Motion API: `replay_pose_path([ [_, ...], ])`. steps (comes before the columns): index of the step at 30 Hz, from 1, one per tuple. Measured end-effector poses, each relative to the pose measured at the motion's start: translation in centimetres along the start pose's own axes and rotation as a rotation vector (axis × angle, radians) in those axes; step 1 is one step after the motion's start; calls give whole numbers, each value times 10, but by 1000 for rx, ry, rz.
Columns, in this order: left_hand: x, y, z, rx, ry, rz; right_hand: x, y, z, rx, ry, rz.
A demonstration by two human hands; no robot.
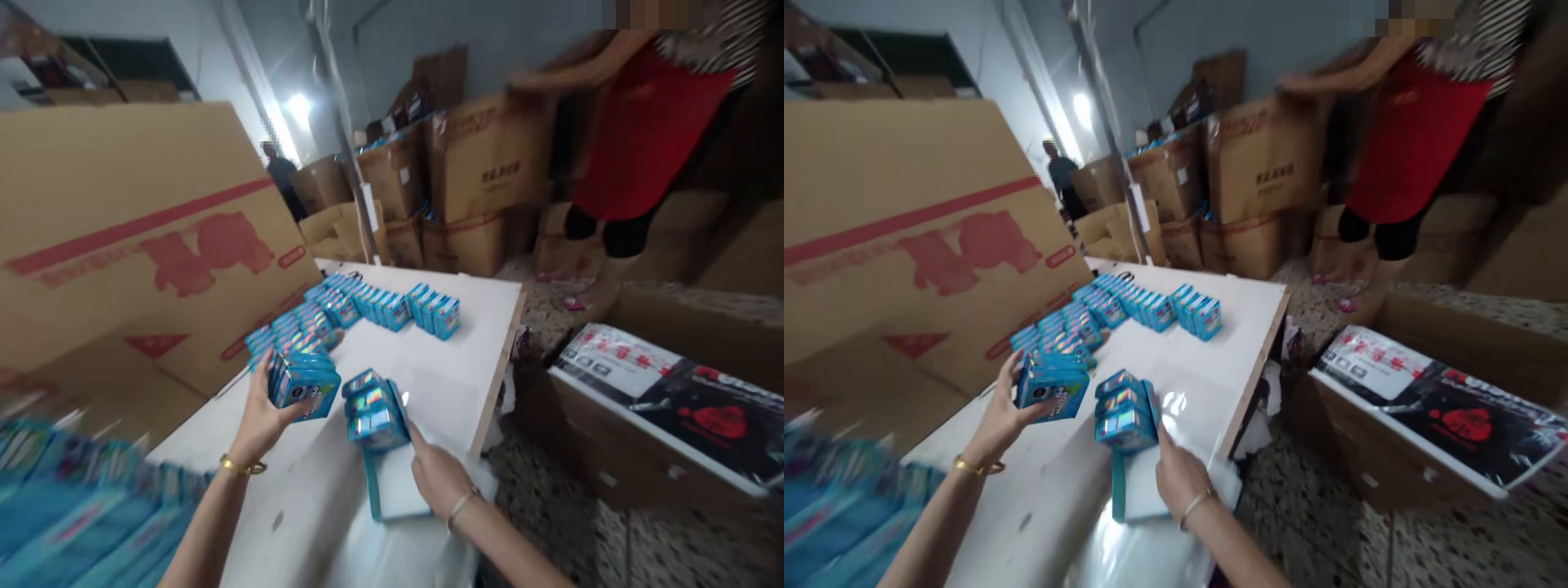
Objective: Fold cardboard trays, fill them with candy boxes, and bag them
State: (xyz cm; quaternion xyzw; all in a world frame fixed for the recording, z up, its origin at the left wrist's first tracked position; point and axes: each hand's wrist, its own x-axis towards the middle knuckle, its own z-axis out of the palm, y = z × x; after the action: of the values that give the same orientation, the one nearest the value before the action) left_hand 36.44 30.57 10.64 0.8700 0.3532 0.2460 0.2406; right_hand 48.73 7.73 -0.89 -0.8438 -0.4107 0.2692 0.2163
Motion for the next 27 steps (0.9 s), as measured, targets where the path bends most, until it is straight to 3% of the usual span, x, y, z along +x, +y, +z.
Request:
replay_pose_path([
  [3, -76, -10, -52, 11, 9, -62, -14, -20, 25, -12, -86, -91],
  [7, -178, -20, -112, 94, -1, -153, -38, -60, 74, -5, -228, -226],
  [10, -241, -20, -141, 154, -55, -195, -58, -93, 108, -20, -299, -306],
  [12, -271, -18, -149, 171, -114, -189, -68, -108, 124, -26, -333, -347],
  [16, -296, -14, -144, 218, -166, -89, -80, -117, 138, -4, -376, -378],
  [20, -296, -4, -136, 209, -146, 26, -83, -108, 139, 42, -392, -411],
  [23, -296, 2, -129, 102, -230, 27, -85, -103, 138, 55, -380, -433],
  [27, -290, -9, -106, 121, -288, 54, -84, -99, 140, 63, -394, -449],
])
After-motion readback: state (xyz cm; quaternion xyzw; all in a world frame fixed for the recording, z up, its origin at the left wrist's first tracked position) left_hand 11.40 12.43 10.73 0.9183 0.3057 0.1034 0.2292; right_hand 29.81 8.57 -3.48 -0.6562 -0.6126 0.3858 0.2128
